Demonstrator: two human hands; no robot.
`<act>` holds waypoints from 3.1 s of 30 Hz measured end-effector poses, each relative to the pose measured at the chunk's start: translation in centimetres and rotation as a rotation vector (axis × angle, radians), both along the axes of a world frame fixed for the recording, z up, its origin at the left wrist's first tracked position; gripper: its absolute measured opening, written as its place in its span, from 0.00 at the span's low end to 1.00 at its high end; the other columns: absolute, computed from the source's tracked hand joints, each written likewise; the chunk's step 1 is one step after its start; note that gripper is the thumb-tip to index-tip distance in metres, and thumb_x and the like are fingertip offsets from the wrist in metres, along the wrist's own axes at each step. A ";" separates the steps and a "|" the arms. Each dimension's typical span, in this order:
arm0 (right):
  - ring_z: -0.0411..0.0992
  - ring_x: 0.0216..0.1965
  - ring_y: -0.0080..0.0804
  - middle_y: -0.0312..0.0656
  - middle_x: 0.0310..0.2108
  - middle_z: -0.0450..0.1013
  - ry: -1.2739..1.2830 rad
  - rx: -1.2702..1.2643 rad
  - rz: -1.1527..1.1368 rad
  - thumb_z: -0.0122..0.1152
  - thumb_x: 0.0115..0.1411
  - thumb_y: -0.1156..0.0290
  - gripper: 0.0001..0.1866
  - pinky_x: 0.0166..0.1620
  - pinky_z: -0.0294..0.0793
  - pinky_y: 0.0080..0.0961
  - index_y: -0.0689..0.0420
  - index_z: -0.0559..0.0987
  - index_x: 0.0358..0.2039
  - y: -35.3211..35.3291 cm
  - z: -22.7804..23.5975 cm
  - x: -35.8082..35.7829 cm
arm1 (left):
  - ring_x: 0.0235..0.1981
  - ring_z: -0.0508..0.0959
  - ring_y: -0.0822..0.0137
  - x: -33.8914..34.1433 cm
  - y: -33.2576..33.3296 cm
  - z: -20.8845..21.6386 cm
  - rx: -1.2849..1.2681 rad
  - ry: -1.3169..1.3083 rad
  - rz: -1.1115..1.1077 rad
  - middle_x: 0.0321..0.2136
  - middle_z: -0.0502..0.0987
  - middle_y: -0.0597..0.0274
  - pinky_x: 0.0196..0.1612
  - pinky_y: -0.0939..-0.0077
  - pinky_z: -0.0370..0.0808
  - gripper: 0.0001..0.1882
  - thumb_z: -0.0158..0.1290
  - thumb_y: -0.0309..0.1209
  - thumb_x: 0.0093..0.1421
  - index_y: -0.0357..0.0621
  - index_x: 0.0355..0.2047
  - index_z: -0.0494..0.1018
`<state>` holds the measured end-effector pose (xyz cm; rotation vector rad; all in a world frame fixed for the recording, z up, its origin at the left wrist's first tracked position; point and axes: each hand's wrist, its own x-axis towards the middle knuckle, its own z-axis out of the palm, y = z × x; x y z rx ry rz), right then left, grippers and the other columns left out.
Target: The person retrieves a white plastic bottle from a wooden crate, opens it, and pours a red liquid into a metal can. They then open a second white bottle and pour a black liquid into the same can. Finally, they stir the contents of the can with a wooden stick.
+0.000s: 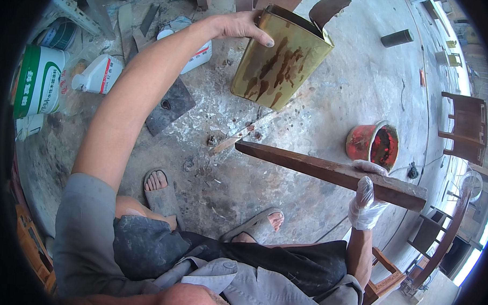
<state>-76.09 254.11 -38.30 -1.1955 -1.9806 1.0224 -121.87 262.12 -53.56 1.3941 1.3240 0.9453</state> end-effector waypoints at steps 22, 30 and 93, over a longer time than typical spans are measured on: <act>0.75 0.42 0.37 0.49 0.39 0.75 0.087 0.135 -0.027 0.61 0.61 0.52 0.26 0.54 0.71 0.37 0.67 0.74 0.43 0.5 0.4 0.2 | 0.58 0.73 0.57 0.2 -0.1 0.1 -0.018 -0.011 0.005 0.54 0.76 0.51 0.62 0.64 0.67 0.44 0.74 0.45 0.43 0.42 0.59 0.71; 0.74 0.44 0.37 0.47 0.40 0.75 0.154 0.366 -0.197 0.62 0.62 0.46 0.31 0.56 0.69 0.37 0.66 0.75 0.45 2.4 0.5 0.7 | 0.58 0.73 0.57 0.3 -0.2 0.0 0.032 -0.045 0.016 0.54 0.77 0.51 0.62 0.64 0.68 0.44 0.74 0.45 0.43 0.41 0.59 0.71; 0.63 0.21 0.14 0.32 0.26 0.71 0.306 0.170 -0.085 0.59 0.69 0.63 0.13 0.25 0.63 0.15 0.60 0.80 0.40 9.9 3.3 -14.6 | 0.57 0.75 0.51 -3.8 -19.5 -6.6 0.174 0.261 0.883 0.53 0.74 0.44 0.58 0.62 0.72 0.45 0.73 0.34 0.45 0.41 0.61 0.62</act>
